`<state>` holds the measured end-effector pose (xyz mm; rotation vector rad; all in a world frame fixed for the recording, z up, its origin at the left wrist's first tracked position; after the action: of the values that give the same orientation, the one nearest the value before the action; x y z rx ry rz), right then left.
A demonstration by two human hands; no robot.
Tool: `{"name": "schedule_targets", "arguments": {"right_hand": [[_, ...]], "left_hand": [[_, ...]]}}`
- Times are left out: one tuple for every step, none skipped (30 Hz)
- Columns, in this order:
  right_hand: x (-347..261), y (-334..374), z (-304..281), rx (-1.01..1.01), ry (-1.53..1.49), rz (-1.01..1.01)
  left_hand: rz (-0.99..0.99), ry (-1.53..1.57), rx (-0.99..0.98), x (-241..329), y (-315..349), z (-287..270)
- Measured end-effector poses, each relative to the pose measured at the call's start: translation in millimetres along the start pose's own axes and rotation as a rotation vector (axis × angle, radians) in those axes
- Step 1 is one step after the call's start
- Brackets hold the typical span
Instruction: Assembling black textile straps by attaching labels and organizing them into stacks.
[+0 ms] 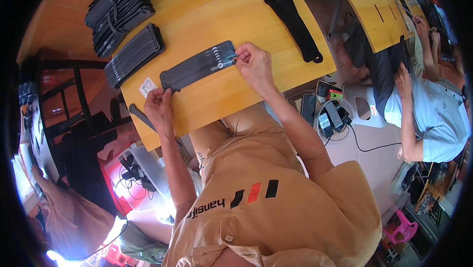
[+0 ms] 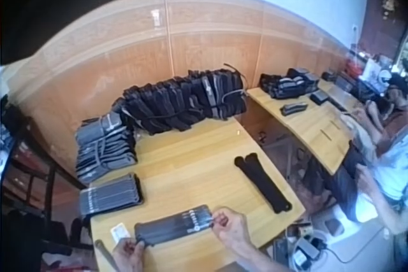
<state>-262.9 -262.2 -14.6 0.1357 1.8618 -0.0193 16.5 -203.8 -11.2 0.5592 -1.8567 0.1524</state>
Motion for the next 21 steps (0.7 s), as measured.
{"name": "schedule_targets", "arguments": {"right_hand": [[-0.4,0.0,0.0,0.004,0.007,-0.007],[-1.3,0.1,0.1,0.003,0.007,-0.006],[-3.0,0.1,-0.3,0.006,0.011,-0.011],[-3.8,0.2,-0.9,0.010,0.016,-0.016],[-3.6,0.2,-1.0,0.011,0.016,-0.015],[-3.2,0.0,-1.0,0.009,0.012,-0.009],[-2.9,-0.1,-0.7,0.005,0.008,-0.003],[-3.1,0.0,-0.5,0.005,0.007,-0.003],[-3.2,0.2,-0.3,0.005,0.004,0.000],[-3.0,0.2,-0.6,0.005,0.001,0.004],[-3.0,0.2,-1.1,0.007,0.001,0.003],[-2.4,0.1,-1.6,0.007,-0.001,0.013],[-2.2,0.1,-1.6,0.006,-0.005,0.022],[-2.4,0.1,-1.7,0.007,-0.007,0.020],[-2.6,0.1,-1.8,0.007,-0.003,0.017],[-2.6,0.1,-1.2,0.006,0.003,0.015],[-2.6,0.1,-0.6,0.005,0.003,0.014],[-2.3,0.1,0.1,0.001,0.007,0.021],[-2.0,0.0,-0.4,-0.001,0.010,0.026],[-1.2,-0.3,-0.8,0.000,0.010,0.025],[0.2,-0.7,-0.7,-0.003,0.018,0.020]], "left_hand": [[-0.001,-0.010,-0.001,-0.1,-0.1,-0.3],[-0.001,-0.011,-0.001,-1.0,-0.4,-0.2],[0.008,-0.010,0.006,-2.0,-0.6,0.0],[0.018,-0.008,0.012,-2.4,-0.8,0.3],[0.018,-0.009,0.011,-2.4,-0.8,0.5],[0.021,-0.025,0.016,-2.1,-0.6,0.3],[0.023,-0.041,0.022,-1.9,-0.3,-0.2],[0.024,-0.041,0.022,-2.1,-0.3,-0.5],[0.016,-0.047,0.022,-2.9,-0.5,-1.2],[0.009,-0.053,0.021,-3.6,-0.8,-1.0],[0.010,-0.053,0.020,-3.5,-1.1,-0.4],[0.009,-0.061,0.021,-3.4,-1.4,0.3],[0.008,-0.071,0.023,-3.2,-1.5,0.1],[0.010,-0.071,0.024,-3.5,-1.5,-0.1],[0.017,-0.067,0.023,-3.9,-1.5,-0.3],[0.020,-0.063,0.023,-3.9,-1.4,-0.7],[0.021,-0.063,0.024,-3.8,-1.2,-1.1],[0.025,-0.077,0.026,-3.0,-1.1,-1.6],[0.032,-0.091,0.027,-1.4,-0.9,-1.2],[0.034,-0.091,0.027,-1.0,-0.6,-0.9],[0.039,-0.085,0.024,-0.7,-0.3,-0.5]]}}
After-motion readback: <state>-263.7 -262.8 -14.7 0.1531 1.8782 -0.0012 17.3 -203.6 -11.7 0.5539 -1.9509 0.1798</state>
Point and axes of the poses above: each hand's wrist, its own y-axis away from the middle knuckle, its own z-axis out of the palm, x = y × z, the point moved 5 cm from there along -y, towards the middle knuckle, and after that the axes turned 4 degrees about -x, right-handed, at the moved point
